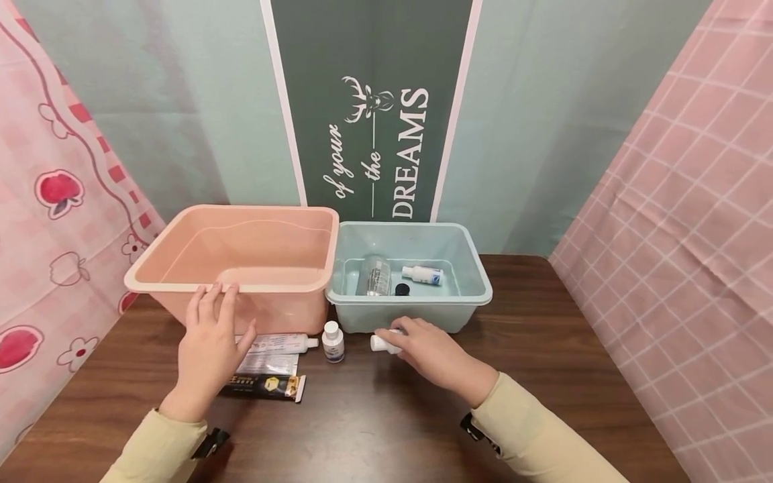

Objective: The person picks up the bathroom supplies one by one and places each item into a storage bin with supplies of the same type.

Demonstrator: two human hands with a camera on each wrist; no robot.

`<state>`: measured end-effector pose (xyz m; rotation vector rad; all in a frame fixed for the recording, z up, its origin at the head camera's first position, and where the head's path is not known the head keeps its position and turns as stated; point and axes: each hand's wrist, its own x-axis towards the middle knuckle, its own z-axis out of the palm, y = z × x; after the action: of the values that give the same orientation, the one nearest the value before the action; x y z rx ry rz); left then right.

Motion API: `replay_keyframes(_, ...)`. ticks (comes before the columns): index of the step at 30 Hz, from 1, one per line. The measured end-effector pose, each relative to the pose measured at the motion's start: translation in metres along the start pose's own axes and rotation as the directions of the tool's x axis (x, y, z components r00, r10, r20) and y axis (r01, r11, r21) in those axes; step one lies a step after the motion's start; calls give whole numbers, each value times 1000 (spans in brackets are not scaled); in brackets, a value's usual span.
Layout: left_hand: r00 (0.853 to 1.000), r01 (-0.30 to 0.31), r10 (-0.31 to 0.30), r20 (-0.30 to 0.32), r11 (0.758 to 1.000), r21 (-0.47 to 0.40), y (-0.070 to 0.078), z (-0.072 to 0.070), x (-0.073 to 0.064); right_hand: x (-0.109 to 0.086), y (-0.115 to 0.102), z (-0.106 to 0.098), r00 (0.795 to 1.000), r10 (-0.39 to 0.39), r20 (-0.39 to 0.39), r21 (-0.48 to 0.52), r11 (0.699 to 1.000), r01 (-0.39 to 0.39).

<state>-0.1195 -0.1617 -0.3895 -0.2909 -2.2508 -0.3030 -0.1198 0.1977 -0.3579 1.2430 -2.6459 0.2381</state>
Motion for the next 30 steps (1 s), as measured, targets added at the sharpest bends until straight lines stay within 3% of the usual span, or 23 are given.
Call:
replay_keyframes(14, 1000, -11, 12, 25, 1000, -5, 0, 4, 2, -3, 6, 2, 1000, 15, -2, 5, 1000, -15)
replay_keyframes(21, 999, -3, 3, 43, 1000, -3, 0, 3, -5, -2, 8, 4, 1000, 5, 5, 4, 1000, -5)
replay_keyframes(30, 1000, -6, 5, 25, 1000, 10, -1, 3, -2, 4, 12, 4, 1000, -1, 2, -26, 1000, 1)
